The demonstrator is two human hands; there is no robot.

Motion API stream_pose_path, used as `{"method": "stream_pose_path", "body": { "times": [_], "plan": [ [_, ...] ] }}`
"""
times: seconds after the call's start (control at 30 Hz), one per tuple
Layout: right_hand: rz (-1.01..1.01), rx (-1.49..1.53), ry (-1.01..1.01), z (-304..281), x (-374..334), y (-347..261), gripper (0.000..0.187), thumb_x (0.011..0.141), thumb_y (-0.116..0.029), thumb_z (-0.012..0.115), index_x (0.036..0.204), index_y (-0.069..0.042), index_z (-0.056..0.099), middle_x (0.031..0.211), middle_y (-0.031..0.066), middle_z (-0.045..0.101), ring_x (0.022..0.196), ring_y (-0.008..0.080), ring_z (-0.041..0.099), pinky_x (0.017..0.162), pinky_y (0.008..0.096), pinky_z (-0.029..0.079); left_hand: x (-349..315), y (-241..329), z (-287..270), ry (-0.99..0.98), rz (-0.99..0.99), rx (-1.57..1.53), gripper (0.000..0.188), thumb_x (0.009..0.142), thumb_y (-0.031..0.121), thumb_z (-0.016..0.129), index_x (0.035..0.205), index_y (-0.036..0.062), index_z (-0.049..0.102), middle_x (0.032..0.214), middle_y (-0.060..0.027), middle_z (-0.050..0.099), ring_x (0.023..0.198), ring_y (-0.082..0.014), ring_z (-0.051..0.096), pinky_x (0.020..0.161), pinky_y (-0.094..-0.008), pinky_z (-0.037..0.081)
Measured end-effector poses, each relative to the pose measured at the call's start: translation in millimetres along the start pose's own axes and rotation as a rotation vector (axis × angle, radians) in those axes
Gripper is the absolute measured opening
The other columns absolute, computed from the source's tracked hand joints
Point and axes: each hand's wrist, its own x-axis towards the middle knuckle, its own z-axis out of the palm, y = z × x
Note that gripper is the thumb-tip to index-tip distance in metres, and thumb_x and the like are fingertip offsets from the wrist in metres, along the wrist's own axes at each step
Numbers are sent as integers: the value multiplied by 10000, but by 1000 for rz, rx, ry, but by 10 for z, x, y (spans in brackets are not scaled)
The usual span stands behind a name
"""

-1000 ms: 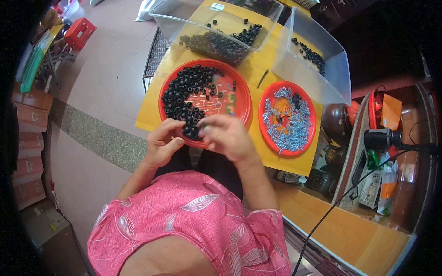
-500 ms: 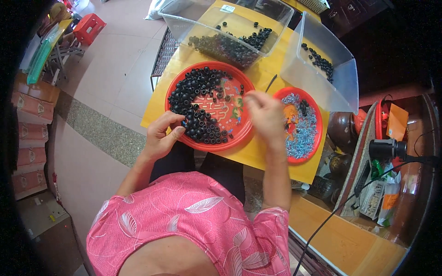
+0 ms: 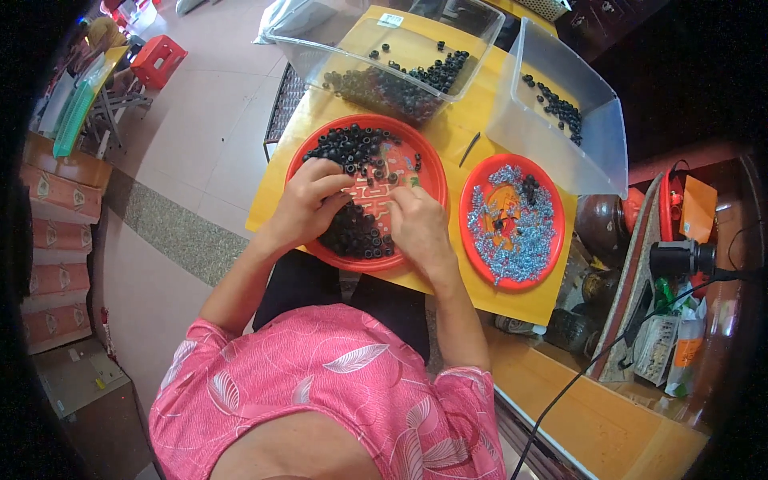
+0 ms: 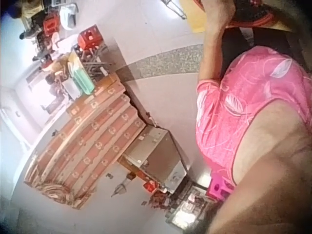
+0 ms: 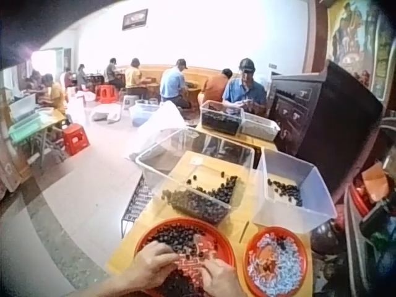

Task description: The person assembles components by picking small black pieces and metal pins from trays and inserting the pins into the black pieces by hand.

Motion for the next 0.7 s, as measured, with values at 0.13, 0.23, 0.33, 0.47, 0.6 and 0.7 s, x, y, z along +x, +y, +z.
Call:
{"method": "stream_pose_path", "body": {
  "times": [0.13,0.23,0.33,0.47,0.6,0.7],
  "plan": [
    [92,174,95,-149,-85,-57,98,756,-31,582,835,25,588,747,148,595,647,249,585,597,307,460,245,-135,257,-118,93,201,180,626,11,610,801,51,616,773,-78,534,741,-255,504,657,-354,407],
    [153,251,117,-170,-149,-56,104,758,-25,583,846,30,587,765,149,606,654,208,592,591,293,462,352,-180,372,-236,117,323,183,620,38,589,798,62,627,768,-73,524,731,-251,488,637,-348,391],
    [186,334,125,-160,-200,-56,90,758,-19,576,833,29,579,740,152,599,647,220,589,577,303,461,382,-193,457,-306,113,397,159,629,51,592,784,59,625,761,-72,520,747,-248,489,637,-345,389],
    [310,502,59,-179,-252,-85,75,771,-28,569,826,22,577,716,126,597,638,187,600,567,288,465,357,-233,466,-283,78,333,193,600,87,652,784,42,613,765,-74,532,775,-233,508,658,-353,401],
    [488,839,1,-203,-285,-142,90,821,-38,544,887,19,565,738,57,602,640,90,570,545,217,455,248,-33,268,-150,-381,-411,144,723,38,625,862,32,588,820,-63,565,772,-164,547,633,-288,425],
    [472,1035,-19,-240,-273,-205,116,840,-34,526,939,25,545,770,59,606,636,88,567,536,194,451,46,46,131,-86,-673,-1209,141,799,34,593,940,36,579,846,-59,590,757,-121,575,606,-221,445]
  ]
}}
